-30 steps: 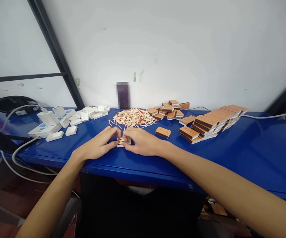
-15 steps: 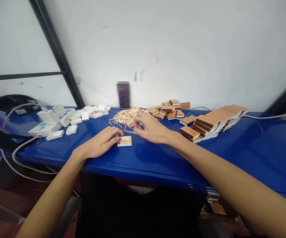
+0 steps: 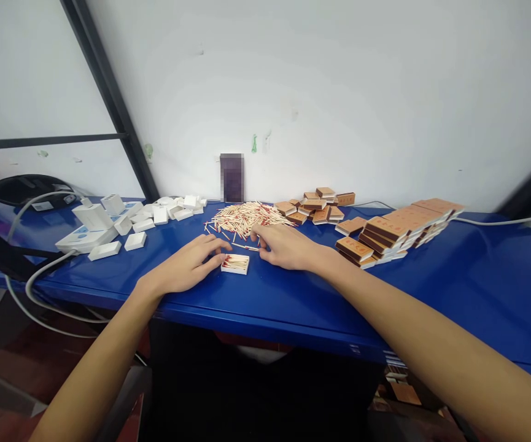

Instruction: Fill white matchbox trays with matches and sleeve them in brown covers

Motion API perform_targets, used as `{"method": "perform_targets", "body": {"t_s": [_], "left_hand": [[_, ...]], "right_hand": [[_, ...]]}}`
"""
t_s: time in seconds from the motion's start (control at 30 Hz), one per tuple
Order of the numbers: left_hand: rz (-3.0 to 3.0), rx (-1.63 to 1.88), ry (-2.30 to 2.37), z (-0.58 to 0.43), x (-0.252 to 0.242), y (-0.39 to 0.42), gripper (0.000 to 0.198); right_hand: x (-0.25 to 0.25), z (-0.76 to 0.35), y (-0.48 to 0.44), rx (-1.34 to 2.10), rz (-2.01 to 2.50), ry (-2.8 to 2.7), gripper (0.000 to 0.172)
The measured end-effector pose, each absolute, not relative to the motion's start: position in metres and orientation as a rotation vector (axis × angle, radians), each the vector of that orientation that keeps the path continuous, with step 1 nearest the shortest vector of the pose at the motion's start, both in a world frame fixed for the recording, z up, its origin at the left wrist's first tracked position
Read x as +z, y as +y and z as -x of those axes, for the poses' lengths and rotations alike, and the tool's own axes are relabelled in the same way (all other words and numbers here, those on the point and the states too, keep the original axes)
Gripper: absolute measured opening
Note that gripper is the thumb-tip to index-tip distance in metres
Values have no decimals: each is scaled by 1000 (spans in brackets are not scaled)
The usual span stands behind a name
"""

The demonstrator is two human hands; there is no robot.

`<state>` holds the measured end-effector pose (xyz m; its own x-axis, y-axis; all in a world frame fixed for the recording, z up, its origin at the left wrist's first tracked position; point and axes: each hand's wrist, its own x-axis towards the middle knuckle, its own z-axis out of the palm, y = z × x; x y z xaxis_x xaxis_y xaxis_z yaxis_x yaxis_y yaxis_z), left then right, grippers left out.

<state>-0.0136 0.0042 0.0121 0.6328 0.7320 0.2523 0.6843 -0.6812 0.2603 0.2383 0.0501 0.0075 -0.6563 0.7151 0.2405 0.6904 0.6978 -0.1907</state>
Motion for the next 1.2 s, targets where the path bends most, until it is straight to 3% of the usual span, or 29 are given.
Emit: {"method": "perform_targets", "body": {"t_s": [0.17, 0.33, 0.43, 0.67, 1.2], "left_hand": [[-2727, 493, 1177, 13, 12, 2, 43], [-2708, 378, 1233, 13, 12, 0, 53], [-2710, 328, 1233, 12, 11, -1, 55], [-2723, 272, 1270, 11, 10, -1, 53], [-2715, 236, 1299, 2, 12, -3, 56]], "right_hand": [[4, -238, 54, 108, 1069, -2586, 21], [1, -243, 60, -223, 1111, -2552, 33], [1, -245, 63, -299, 1103, -2614, 32], [-5, -239, 71, -229, 961, -2652, 21], [2, -236, 58, 166, 877, -2577, 20]]}}
